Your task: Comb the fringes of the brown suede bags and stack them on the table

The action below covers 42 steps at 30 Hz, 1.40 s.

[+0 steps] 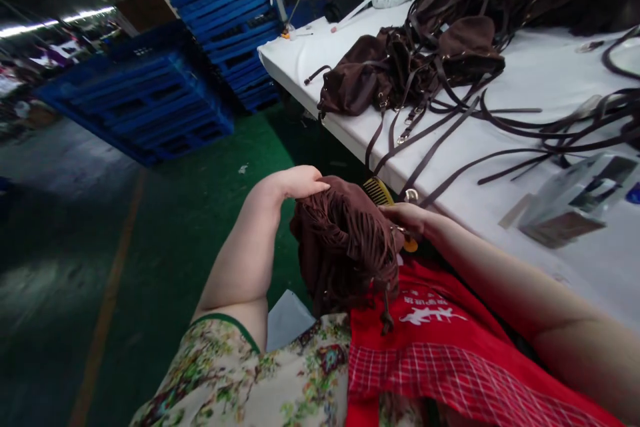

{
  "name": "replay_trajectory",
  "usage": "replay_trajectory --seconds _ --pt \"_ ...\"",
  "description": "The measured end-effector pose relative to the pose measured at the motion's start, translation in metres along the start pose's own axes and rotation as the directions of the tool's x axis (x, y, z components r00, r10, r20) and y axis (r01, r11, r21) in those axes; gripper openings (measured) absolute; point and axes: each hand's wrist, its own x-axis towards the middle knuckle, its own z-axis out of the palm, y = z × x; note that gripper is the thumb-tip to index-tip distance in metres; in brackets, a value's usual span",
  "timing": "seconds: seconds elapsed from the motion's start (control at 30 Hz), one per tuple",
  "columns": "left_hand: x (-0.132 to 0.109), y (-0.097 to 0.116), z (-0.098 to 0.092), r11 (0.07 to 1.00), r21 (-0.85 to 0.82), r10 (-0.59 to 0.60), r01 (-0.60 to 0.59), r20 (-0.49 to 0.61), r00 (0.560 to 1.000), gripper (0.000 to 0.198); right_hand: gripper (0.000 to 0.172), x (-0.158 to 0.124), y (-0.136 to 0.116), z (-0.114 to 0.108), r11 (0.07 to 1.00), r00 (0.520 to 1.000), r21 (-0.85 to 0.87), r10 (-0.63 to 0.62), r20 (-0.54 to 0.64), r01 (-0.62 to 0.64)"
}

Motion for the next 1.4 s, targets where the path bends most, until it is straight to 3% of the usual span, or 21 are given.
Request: replay_trajectory --seconds 0.07,0.17,0.23,0.3,0.4,0.5,0.57,0.63,0.7,0.8,0.87,0.93,1.0,1.07,1.13,1.23,1.3,1.4 --pt "0.013 -0.01 0.026 0.995 -0.085 -0.033 0.048 0.171 0.985 0.027 0.029 0.006 0.028 0.011 0.999 0.999 0.046 0.021 0.047 -0.024" --pt "0.035 -0.013 0.091 0.887 -0.342 -0.206 0.309 0.307 0.929 0.025 0.034 0.008 0.052 0.018 0.998 0.993 0.008 -0.066 -0.101 0.067" --pt "0.045 -0.012 0.134 0.835 -0.409 -0.254 0.368 0.306 0.917 0.03 0.036 0.006 0.059 0.016 0.989 0.974 -0.097 -0.128 -0.186 0.111" --pt "0.05 -0.011 0.166 0.786 -0.488 -0.269 0.379 0.281 0.921 0.037 0.04 0.0 0.063 0.009 0.971 0.974 -0.207 -0.155 -0.166 0.12" --pt "0.049 -0.017 0.188 0.547 -0.764 -0.27 0.343 0.227 0.936 0.052 0.048 -0.014 0.067 0.002 0.935 0.986 -0.327 -0.159 -0.045 0.136" --pt "0.045 -0.024 0.192 0.256 -0.939 -0.311 0.23 0.145 0.939 0.052 0.061 -0.028 0.073 0.007 0.861 0.968 -0.445 -0.239 0.075 0.247" --pt "0.044 -0.025 0.192 0.213 -0.957 -0.328 0.194 0.117 0.937 0.049 0.071 -0.035 0.078 0.018 0.739 0.924 -0.575 -0.374 0.084 0.352" --pt "0.046 -0.021 0.192 0.227 -0.955 -0.319 0.194 0.115 0.941 0.048 0.076 -0.038 0.081 0.032 0.558 0.855 -0.723 -0.51 0.089 0.408" --pt "0.049 -0.014 0.191 0.287 -0.935 -0.313 0.207 0.113 0.943 0.049 0.073 -0.038 0.083 0.043 0.396 0.818 -0.825 -0.561 0.13 0.403" --pt "0.044 -0.004 0.182 0.47 -0.855 -0.307 0.217 0.071 0.949 0.055 0.042 -0.032 0.084 0.048 0.317 0.854 -0.883 -0.496 0.156 0.346" --pt "0.031 0.002 0.171 0.667 -0.705 -0.298 0.243 0.046 0.953 0.061 0.021 -0.026 0.084 0.042 0.405 0.882 -0.866 -0.465 0.079 0.292" --pt "0.014 0.007 0.161 0.837 -0.473 -0.308 0.277 0.012 0.951 0.064 0.02 -0.02 0.085 0.028 0.616 0.892 -0.742 -0.449 -0.055 0.264" --pt "0.001 0.01 0.156 0.92 -0.285 -0.293 0.268 -0.05 0.955 0.06 0.025 -0.015 0.087 0.01 0.825 0.899 -0.518 -0.381 -0.217 0.225" --pt "-0.003 0.012 0.158 0.944 -0.271 -0.226 0.19 -0.11 0.968 0.047 0.029 -0.01 0.09 -0.009 0.927 0.895 -0.35 -0.265 -0.359 0.134" --pt "0.002 0.01 0.165 0.889 -0.453 -0.145 0.069 -0.135 0.98 0.037 0.028 -0.007 0.095 -0.026 0.951 0.872 -0.307 -0.187 -0.452 0.045" --pt "0.014 0.003 0.18 0.577 -0.815 -0.087 -0.059 -0.133 0.987 0.04 0.02 -0.004 0.099 -0.043 0.941 0.843 -0.336 -0.21 -0.495 0.038" --pt "0.017 -0.003 0.185 0.372 -0.927 -0.084 -0.052 -0.09 0.992 0.047 0.018 -0.007 0.094 -0.047 0.932 0.809 -0.355 -0.257 -0.528 0.064" --pt "0.014 -0.007 0.184 0.267 -0.964 -0.036 0.012 0.003 0.999 0.053 0.022 -0.019 0.072 -0.039 0.84 0.74 -0.515 -0.454 -0.496 0.17"
